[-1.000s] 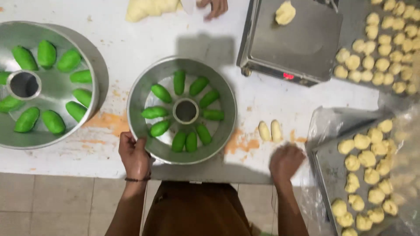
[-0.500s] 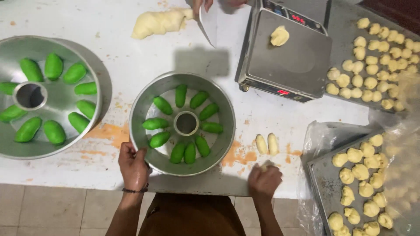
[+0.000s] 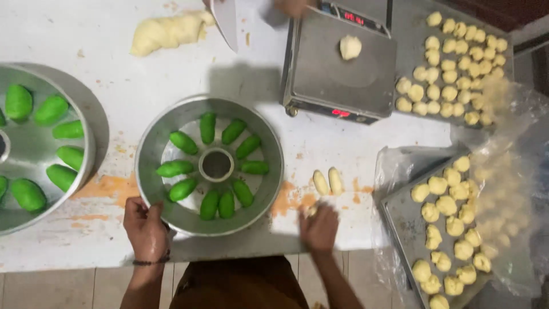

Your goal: Portioning dough using a scale and arranging shaped pieces into baking pans

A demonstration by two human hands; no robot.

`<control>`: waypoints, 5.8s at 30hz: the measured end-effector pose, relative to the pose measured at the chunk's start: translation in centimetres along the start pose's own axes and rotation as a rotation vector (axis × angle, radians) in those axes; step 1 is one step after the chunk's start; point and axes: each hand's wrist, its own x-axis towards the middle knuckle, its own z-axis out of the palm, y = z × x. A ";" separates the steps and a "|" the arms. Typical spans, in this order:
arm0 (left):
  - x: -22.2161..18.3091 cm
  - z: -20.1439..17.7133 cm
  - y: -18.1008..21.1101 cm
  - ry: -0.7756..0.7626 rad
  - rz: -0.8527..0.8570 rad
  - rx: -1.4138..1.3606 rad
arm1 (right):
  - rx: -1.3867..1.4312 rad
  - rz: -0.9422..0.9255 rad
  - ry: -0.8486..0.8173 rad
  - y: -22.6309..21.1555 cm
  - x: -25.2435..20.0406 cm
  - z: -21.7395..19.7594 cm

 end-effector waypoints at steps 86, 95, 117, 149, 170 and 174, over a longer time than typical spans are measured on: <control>-2.1 -3.2 -1.2 -0.080 -0.097 -0.130 | 0.131 -0.041 -1.028 -6.9 3.2 -5.1; -1.3 -5.0 1.0 -0.143 -0.115 -0.161 | 0.383 -0.063 -0.796 -18.7 4.5 -7.2; -2.6 -5.6 0.4 -0.164 -0.156 -0.219 | 0.073 -0.190 -0.782 -25.9 1.3 -6.6; -0.2 -6.4 -2.5 -0.017 -0.023 0.057 | -0.214 -0.599 0.241 -11.3 -3.2 1.2; -4.2 -5.5 -0.4 -0.102 -0.221 -0.171 | 0.003 0.050 -0.619 -9.0 1.4 -3.1; -4.5 -5.7 -0.7 -0.129 -0.325 -0.148 | 0.027 0.135 -0.645 -15.5 0.5 -6.9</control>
